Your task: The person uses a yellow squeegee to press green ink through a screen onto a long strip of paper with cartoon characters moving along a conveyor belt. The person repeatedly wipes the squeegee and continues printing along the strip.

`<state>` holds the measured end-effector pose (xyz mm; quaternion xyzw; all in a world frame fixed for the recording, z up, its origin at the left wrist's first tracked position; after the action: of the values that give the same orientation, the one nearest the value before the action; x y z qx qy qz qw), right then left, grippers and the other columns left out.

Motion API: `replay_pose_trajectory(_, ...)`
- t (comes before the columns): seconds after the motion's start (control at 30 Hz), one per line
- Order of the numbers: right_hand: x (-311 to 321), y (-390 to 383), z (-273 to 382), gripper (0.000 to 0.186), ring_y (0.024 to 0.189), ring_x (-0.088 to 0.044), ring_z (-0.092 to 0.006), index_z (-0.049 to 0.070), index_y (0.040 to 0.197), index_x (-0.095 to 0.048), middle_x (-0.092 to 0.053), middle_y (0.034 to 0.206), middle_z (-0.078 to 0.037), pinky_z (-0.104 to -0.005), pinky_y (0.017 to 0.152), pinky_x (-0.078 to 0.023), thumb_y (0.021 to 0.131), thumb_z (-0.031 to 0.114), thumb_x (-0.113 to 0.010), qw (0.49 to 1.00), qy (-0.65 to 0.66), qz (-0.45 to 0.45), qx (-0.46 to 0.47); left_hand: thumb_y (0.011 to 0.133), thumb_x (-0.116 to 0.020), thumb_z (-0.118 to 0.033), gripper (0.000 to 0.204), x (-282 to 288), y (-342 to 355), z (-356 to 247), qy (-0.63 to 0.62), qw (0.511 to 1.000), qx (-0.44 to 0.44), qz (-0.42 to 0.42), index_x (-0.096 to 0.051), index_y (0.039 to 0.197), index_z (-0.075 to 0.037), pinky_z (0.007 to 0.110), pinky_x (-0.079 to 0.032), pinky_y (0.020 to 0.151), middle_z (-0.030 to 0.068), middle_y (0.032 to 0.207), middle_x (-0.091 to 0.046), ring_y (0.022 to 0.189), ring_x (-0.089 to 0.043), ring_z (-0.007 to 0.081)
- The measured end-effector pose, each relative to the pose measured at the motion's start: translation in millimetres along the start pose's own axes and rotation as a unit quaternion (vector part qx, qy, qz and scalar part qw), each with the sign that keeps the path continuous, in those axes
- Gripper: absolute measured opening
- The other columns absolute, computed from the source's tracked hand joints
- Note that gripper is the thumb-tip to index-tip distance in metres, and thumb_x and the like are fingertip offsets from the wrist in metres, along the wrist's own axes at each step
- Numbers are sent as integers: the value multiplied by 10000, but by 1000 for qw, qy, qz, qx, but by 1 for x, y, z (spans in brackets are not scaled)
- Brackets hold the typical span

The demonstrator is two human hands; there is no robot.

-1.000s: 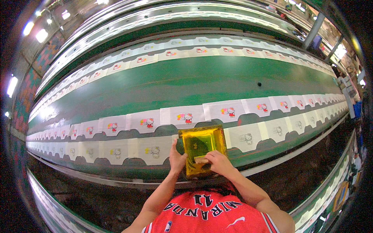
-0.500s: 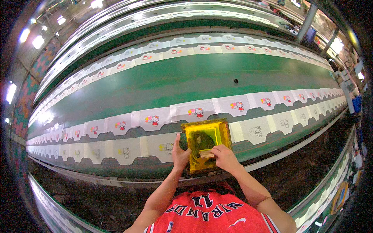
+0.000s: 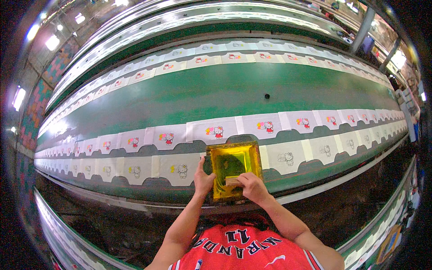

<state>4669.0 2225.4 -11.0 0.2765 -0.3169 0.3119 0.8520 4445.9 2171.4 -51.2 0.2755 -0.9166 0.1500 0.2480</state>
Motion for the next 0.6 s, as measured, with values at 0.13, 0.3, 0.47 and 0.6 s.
replay_pose_trajectory(0.13,5,-11,13,353,975,-640,-368,1,1028,-667,-672,1009,-162,-433,869,-538,689,-63,-590,1000,-5,9,15,702,-715,-86,860,-1,4,13,19,999,-28,-22,-411,1505,-37,397,-418,1098,234,1419,-551,1325,-526,361)
replay_pose_trajectory(0.3,-10,-19,12,368,997,-627,-366,-7,1031,-663,-650,1028,-175,-429,894,-526,670,-49,-602,996,-36,13,76,700,-705,-57,838,1,0,9,12,999,-34,-31,-431,1491,-25,393,-427,1088,230,1413,-559,1316,-535,360)
replay_pose_trajectory(0.47,-29,54,-54,368,1018,-616,-379,3,1033,-654,-641,1056,-187,-447,916,-511,671,-36,-602,999,46,12,-11,704,-714,-58,828,-6,3,13,-37,999,-22,-15,-436,1482,-14,386,-443,1067,237,1389,-576,1280,-566,359)
replay_pose_trajectory(0.6,-9,107,-44,371,1031,-612,-393,11,1040,-641,-650,1048,-184,-455,906,-507,672,-23,-608,995,-18,87,-35,713,-726,-57,821,-4,2,14,-25,999,-33,-23,-435,1480,-9,385,-447,1063,241,1374,-585,1267,-579,348)
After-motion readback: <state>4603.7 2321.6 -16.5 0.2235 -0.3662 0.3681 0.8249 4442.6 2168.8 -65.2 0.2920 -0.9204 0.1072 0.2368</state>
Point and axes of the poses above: each hand's wrist, its own y-axis towards the middle knuckle, its own x-axis out of the back of the hand, z = x × y, the point moved 4 cm from there along y, towards the middle knuckle
